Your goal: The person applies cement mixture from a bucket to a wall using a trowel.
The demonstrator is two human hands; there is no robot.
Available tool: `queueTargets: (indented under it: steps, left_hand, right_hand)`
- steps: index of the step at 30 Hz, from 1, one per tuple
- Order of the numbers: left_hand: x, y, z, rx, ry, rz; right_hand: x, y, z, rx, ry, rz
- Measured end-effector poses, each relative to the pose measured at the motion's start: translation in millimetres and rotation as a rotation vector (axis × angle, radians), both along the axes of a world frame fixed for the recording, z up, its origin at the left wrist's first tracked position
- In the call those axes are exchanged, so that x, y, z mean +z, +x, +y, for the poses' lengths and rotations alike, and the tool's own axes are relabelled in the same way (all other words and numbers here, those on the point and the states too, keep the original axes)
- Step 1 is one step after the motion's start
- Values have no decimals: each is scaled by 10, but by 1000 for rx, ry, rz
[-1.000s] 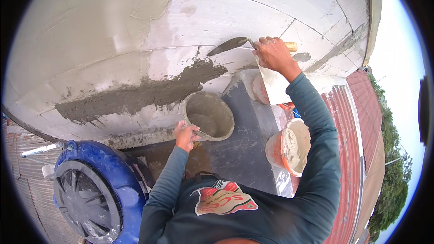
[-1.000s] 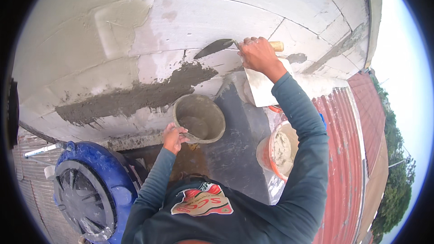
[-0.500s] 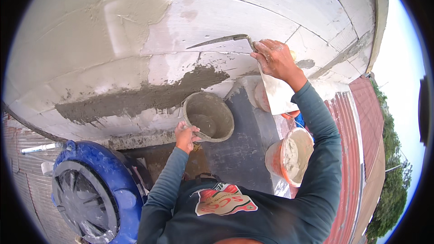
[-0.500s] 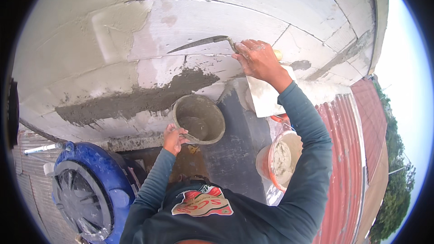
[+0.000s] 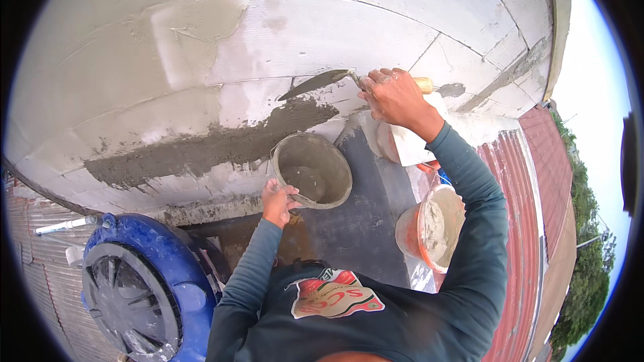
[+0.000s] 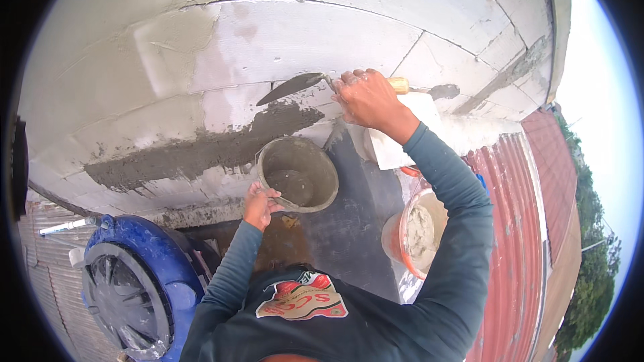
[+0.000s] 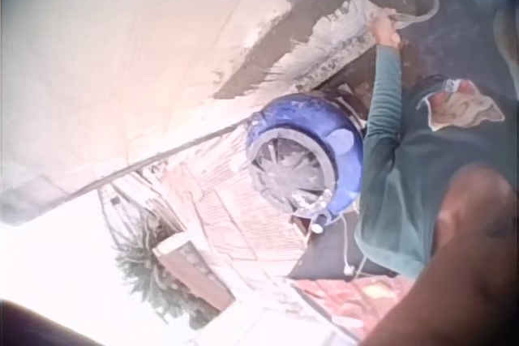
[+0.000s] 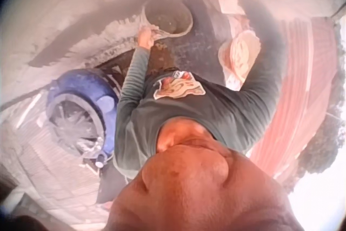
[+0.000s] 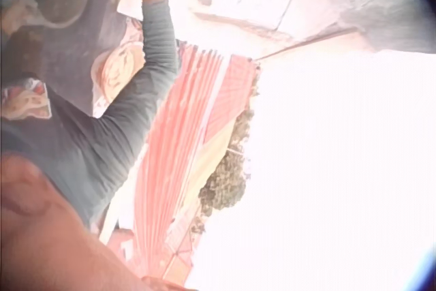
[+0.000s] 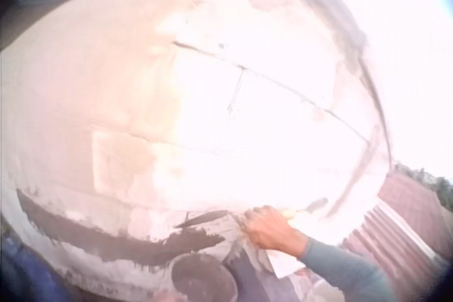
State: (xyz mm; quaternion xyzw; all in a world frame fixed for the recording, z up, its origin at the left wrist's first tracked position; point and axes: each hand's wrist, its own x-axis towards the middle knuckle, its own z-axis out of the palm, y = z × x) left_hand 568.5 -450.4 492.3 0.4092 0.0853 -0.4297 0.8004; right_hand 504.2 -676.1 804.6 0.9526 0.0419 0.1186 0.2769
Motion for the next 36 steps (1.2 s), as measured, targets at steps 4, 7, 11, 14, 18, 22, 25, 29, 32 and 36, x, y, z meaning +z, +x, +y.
queueTargets:
  steps: [4, 7, 11, 14, 18, 22, 25, 29, 32, 36]
  left_hand:
    - [-97, 34, 262, -67, 3, -79]
    - [-67, -30, 486, -43, -27, -51]
    - [59, -164, 712, -124, -39, -54]
    - [59, -208, 879, -211, -34, -37]
    - [-129, -226, 1136, -200, -52, 9]
    - [-361, -295, 1216, -211, -23, 13]
    - [-443, -340, 1282, -171, -3, -7]
    - [-427, -213, 1400, -140, 32, -54]
    - [-448, -153, 1450, -127, 60, -86]
    - [-426, -160, 1495, -113, 94, -102]
  right_hand:
    - [-60, -267, 556, -145, 128, 128]
    - [-277, -372, 901, -159, 190, 477]
    - [-1146, -428, 911, -95, 242, 578]
    - [-1188, -494, 868, -78, 319, 525]
    - [-512, -799, 577, -173, 786, 26]
    - [-299, -1651, -624, -708, 721, -391]
    - [-457, -2165, -946, -956, 1225, -569]
    - [-775, -2117, -924, -875, 1880, -842]
    - [-947, -2121, -1067, -875, 2047, -927]
    - [-1152, -2185, -1208, -876, 2119, -1071]
